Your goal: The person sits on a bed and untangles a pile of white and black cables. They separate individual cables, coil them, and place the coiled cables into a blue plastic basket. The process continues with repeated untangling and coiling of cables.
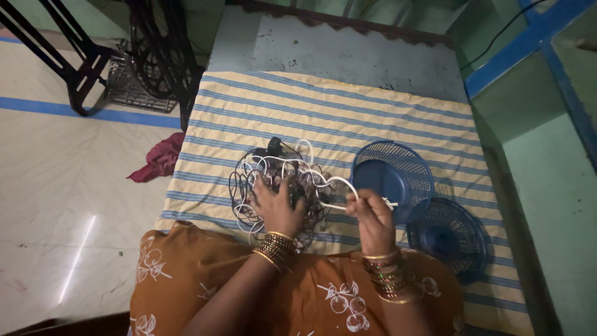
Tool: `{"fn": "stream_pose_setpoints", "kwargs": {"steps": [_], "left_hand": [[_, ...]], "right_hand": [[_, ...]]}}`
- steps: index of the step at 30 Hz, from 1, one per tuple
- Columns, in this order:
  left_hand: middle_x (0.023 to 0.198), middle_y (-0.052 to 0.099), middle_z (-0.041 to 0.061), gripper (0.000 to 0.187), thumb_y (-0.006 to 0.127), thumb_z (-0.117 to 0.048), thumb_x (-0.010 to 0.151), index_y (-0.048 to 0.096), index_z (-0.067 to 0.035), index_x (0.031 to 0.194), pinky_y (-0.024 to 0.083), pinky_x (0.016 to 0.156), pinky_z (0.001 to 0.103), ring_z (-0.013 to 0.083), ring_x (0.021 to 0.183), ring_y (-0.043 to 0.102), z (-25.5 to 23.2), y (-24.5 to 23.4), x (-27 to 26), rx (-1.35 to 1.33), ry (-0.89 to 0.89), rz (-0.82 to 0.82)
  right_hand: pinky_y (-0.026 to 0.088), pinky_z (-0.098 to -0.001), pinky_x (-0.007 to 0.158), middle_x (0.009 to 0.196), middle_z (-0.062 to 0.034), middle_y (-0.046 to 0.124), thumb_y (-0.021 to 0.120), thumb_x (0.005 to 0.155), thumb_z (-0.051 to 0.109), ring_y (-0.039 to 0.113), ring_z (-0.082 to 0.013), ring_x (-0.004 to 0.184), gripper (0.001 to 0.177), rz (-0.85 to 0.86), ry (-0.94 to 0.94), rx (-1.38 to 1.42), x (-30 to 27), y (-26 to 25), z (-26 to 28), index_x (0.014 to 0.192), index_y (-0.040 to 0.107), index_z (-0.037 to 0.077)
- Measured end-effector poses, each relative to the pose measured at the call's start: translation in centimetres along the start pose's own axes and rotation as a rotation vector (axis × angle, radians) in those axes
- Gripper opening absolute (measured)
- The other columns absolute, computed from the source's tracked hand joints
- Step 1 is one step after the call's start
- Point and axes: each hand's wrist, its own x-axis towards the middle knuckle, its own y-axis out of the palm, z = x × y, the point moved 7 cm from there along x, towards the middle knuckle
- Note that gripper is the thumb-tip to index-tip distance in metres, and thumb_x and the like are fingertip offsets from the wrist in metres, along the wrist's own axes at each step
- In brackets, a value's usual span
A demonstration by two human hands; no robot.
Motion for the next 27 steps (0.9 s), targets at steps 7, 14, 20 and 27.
{"fn": "stream_pose_setpoints", "kwargs": {"steps": [7, 14, 20, 27], "left_hand": [[0.164, 0.0, 0.032, 0.059, 0.075, -0.04, 0.087, 0.051, -0.034, 0.141, 0.004, 0.118, 0.063, 0.0447, 0.153, 0.002, 0.6, -0.2, -0.5, -0.045, -0.005, -0.147], [0.161, -0.001, 0.029, 0.073, 0.077, -0.037, 0.082, 0.048, -0.031, 0.148, 0.01, 0.119, 0.054, 0.0426, 0.152, 0.005, 3.1, 1.9, -0.5, -0.335, -0.135, -0.082], [0.12, 0.071, 0.021, 0.048, 0.06, -0.04, 0.104, 0.074, 0.0, 0.127, 0.051, 0.086, 0.039, 0.0292, 0.102, 0.07, 2.2, 4.4, -2.3, -1.262, -0.183, 0.339], [0.113, 0.07, -0.006, 0.031, 0.061, -0.015, 0.086, 0.068, -0.002, 0.114, 0.058, 0.059, 0.024, 0.0118, 0.077, 0.07, 1.7, -2.4, 0.6, -1.238, -0.125, 0.363]], "right_hand": [[0.063, -0.0333, 0.08, 0.088, -0.005, 0.075, 0.055, 0.103, 0.03, 0.074, -0.0169, 0.082, 0.028, 0.05, 0.082, -0.247, -2.2, 1.6, -0.4, 0.107, 0.07, 0.007], [0.06, -0.0353, 0.081, 0.095, -0.0073, 0.07, 0.061, 0.102, 0.024, 0.067, -0.0186, 0.085, 0.024, 0.036, 0.077, 0.054, -2.3, 2.3, -3.0, 0.115, 0.065, 0.005], [0.061, -0.0328, 0.076, 0.099, -0.0086, 0.071, 0.063, 0.102, 0.015, 0.07, -0.0186, 0.088, 0.015, 0.285, -0.047, -0.292, -3.8, 3.5, -5.4, 0.114, 0.064, 0.006], [0.058, -0.0362, 0.075, 0.096, -0.0104, 0.074, 0.073, 0.086, 0.006, 0.072, -0.0244, 0.085, 0.025, 0.62, -0.026, -0.775, -4.7, 7.2, -8.5, 0.111, 0.074, 0.008]]}}
